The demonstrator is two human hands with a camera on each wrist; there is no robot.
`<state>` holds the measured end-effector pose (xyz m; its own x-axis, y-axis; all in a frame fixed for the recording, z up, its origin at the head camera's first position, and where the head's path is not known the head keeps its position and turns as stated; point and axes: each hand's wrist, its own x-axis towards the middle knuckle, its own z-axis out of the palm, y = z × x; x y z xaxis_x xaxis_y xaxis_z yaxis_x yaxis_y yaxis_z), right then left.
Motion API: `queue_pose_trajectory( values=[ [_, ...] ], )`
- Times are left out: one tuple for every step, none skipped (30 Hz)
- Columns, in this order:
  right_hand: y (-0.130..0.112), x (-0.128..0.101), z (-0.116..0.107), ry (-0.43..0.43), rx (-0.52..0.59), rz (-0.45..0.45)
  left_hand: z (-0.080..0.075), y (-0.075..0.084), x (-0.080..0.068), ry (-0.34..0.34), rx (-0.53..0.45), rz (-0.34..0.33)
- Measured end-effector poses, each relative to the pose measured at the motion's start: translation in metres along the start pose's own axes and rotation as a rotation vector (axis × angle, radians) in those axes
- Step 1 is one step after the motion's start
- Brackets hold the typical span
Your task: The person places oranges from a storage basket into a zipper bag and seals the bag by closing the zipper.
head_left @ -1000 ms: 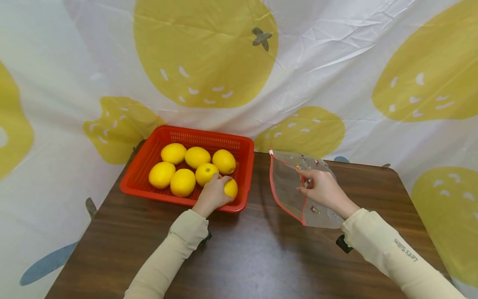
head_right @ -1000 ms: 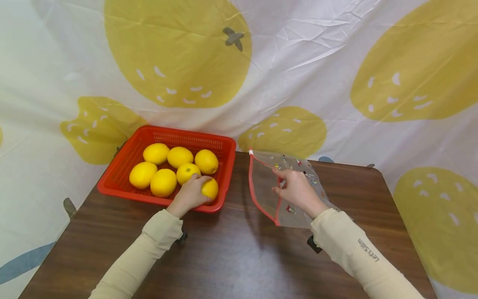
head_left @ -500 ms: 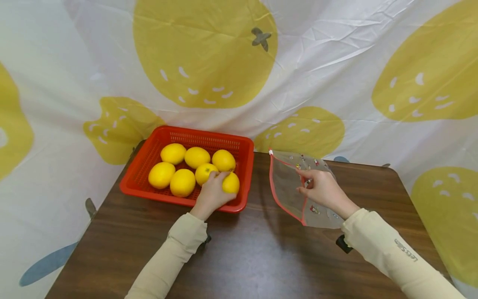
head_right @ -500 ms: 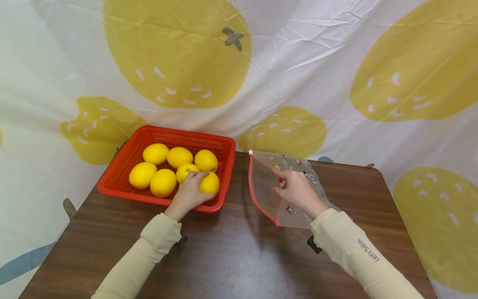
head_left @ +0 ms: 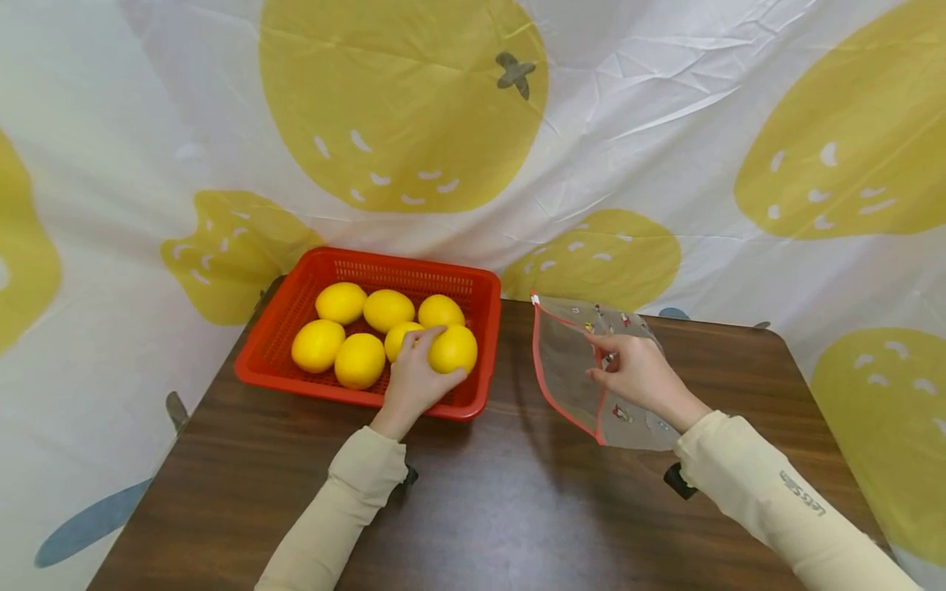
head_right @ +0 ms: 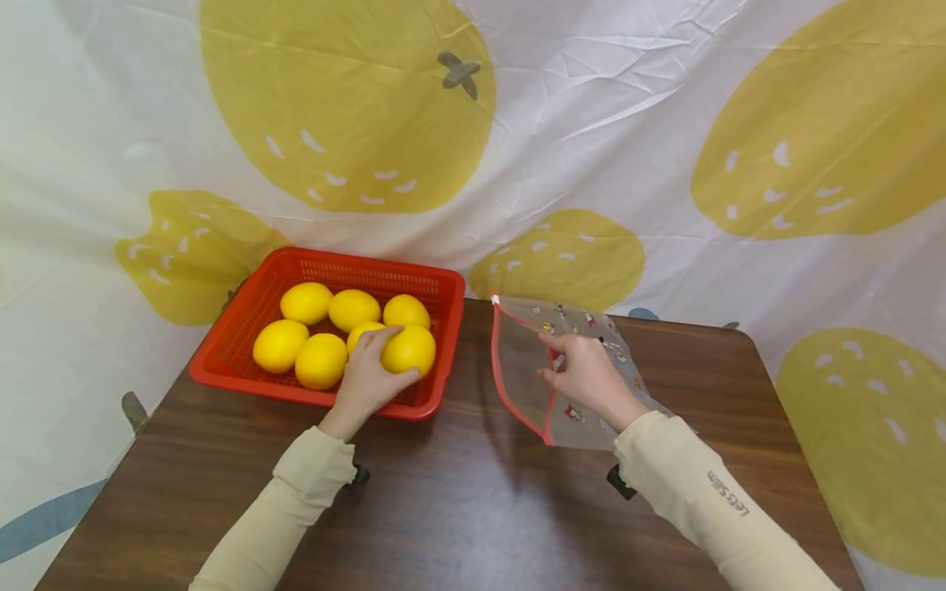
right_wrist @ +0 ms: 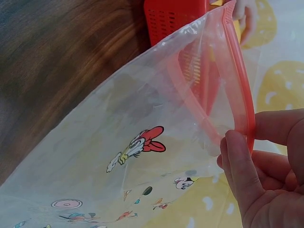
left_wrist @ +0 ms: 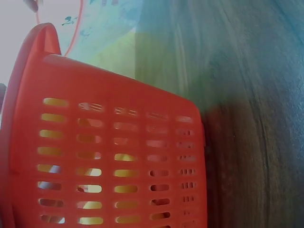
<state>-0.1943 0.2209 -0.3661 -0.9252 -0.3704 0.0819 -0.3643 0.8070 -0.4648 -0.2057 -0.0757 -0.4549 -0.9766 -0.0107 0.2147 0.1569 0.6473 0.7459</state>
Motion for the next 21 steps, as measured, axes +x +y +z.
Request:
queue_pose_trajectory(
  values=[
    [0.0,0.0,0.0,0.0,0.0,0.001,-0.001,0.0,0.0,0.007,-0.018,0.0],
    [0.0,0.0,0.0,-0.002,0.0,0.002,-0.002,0.001,0.0,0.011,-0.036,-0.001],
    [0.0,0.0,0.0,-0.002,0.0,0.001,-0.003,0.001,0.0,0.016,-0.052,-0.003],
    [-0.001,0.0,-0.001,-0.004,0.0,0.002,-0.003,0.001,0.0,0.019,-0.065,-0.004],
    [-0.001,0.001,-0.001,-0.006,0.001,0.002,-0.004,0.001,0.0,0.023,-0.079,-0.007],
    [-0.001,0.001,-0.001,-0.009,0.003,0.003,-0.005,0.001,0.001,0.028,-0.094,-0.011],
    [-0.001,0.001,-0.001,-0.013,0.005,0.004,-0.005,0.001,0.001,0.033,-0.108,-0.013],
    [-0.001,0.001,-0.001,-0.014,0.007,0.004,-0.006,0.002,0.001,0.036,-0.126,-0.015],
    [-0.001,0.001,-0.001,-0.016,0.01,0.006,-0.006,0.002,0.001,0.038,-0.147,-0.015],
    [-0.001,0.001,-0.001,-0.018,0.012,0.009,-0.006,0.003,0.001,0.039,-0.165,-0.013],
    [-0.001,0.001,-0.001,-0.02,0.016,0.011,-0.006,0.005,0.001,0.037,-0.185,-0.012],
    [-0.001,0.001,-0.001,-0.022,0.02,0.014,-0.006,0.007,0.0,0.034,-0.201,-0.005],
    [-0.001,0.001,-0.001,-0.023,0.022,0.017,-0.006,0.009,0.0,0.032,-0.214,0.003],
    [-0.001,0.0,-0.002,-0.024,0.025,0.02,-0.005,0.012,0.0,0.024,-0.23,0.005],
    [-0.001,0.0,-0.002,-0.024,0.026,0.022,-0.005,0.015,-0.001,0.019,-0.24,0.007],
    [-0.002,0.0,-0.002,-0.025,0.025,0.023,-0.004,0.018,-0.001,0.018,-0.246,0.013],
    [-0.002,0.0,-0.003,-0.025,0.026,0.024,-0.004,0.022,-0.001,0.014,-0.258,0.02],
    [-0.002,0.0,-0.003,-0.025,0.025,0.025,-0.003,0.025,-0.001,0.013,-0.266,0.028],
    [-0.002,0.0,-0.003,-0.024,0.023,0.024,-0.003,0.028,-0.001,0.01,-0.279,0.032],
    [-0.003,0.0,-0.003,-0.023,0.023,0.023,-0.002,0.032,-0.002,0.005,-0.288,0.036],
    [-0.003,-0.001,-0.004,-0.022,0.022,0.021,-0.002,0.036,-0.002,0.003,-0.297,0.045]
  ],
)
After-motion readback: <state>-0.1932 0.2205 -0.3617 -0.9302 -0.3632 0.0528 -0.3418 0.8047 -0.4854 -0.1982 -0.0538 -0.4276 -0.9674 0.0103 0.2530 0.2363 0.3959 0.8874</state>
